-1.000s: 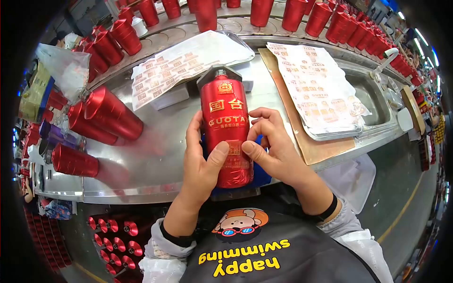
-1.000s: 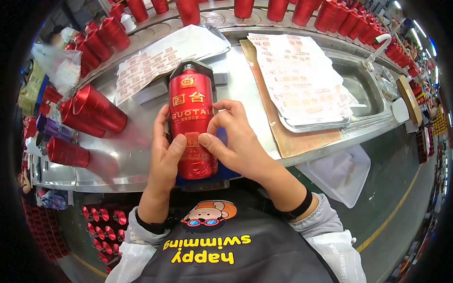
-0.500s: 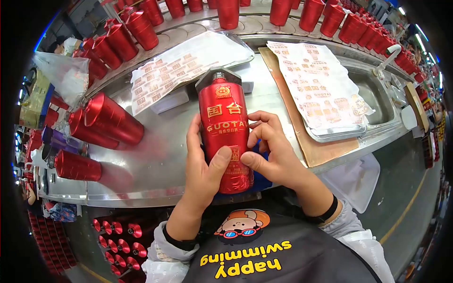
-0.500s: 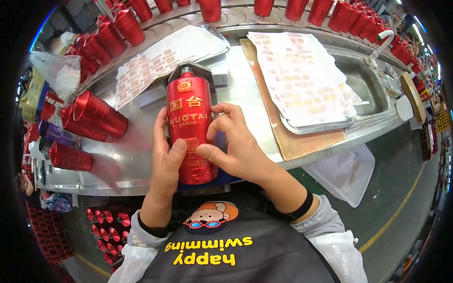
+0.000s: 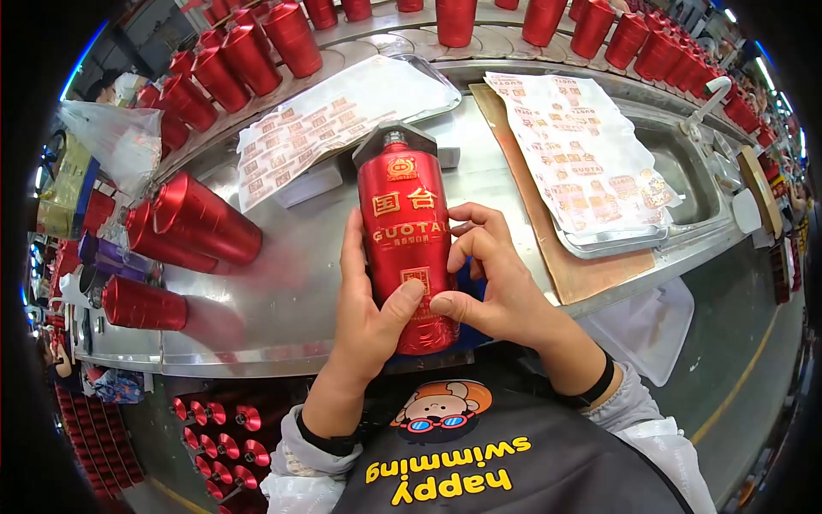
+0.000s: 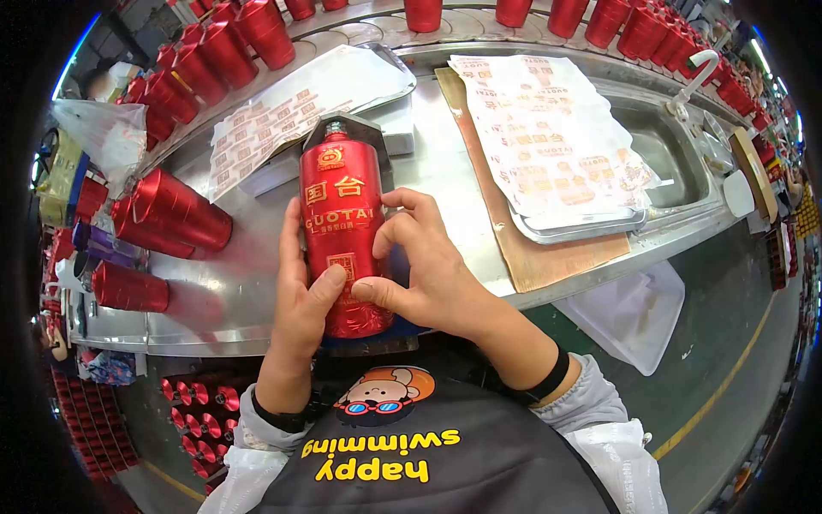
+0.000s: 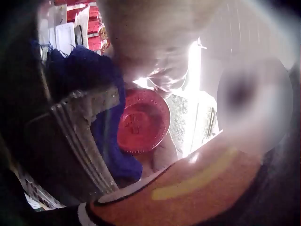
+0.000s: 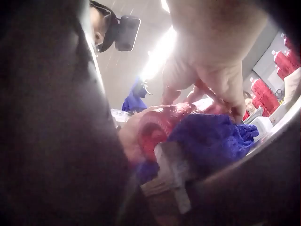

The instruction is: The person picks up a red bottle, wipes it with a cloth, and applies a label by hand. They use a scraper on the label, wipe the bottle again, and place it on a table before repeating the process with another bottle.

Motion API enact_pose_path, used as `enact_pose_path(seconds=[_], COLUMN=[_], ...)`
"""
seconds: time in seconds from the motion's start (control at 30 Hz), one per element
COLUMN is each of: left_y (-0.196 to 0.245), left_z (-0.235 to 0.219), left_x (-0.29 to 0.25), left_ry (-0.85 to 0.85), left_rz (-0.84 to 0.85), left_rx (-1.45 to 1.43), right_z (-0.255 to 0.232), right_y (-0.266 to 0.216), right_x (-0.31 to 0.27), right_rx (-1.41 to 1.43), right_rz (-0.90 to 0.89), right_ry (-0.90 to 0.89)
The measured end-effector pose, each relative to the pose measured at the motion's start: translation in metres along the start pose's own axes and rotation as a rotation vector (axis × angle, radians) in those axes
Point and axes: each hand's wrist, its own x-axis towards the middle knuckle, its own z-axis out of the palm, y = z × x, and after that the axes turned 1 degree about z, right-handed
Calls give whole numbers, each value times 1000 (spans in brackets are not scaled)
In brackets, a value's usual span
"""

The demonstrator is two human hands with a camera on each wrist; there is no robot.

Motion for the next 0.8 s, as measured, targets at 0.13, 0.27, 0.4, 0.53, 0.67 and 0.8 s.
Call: enact_pose_path(seconds=[0.13, 0.27, 0.4, 0.53, 0.67, 0.8], left_y=[1, -1, -2, -1, 0, 2], left_z=[1, -1, -3, -5, -6, -7], left_x=[0, 0, -3, -4, -4, -4], left_ry=[10, 0, -30, -63, -70, -98], left_rz=[-10, -16, -4, -13, 6, -13], left_rx=[58, 28, -3, -5, 10, -4], right_z=[0, 0, -2, -3, -4, -3], right_y=[2, 3, 0, 0, -2, 1], right_x=[0, 0, 0, 0, 1, 0], right_rx=[5, 10, 2, 7, 59, 5], right_rz=[15, 5, 0, 23, 20, 15], right_ry=[2, -5, -16, -30, -34, -38])
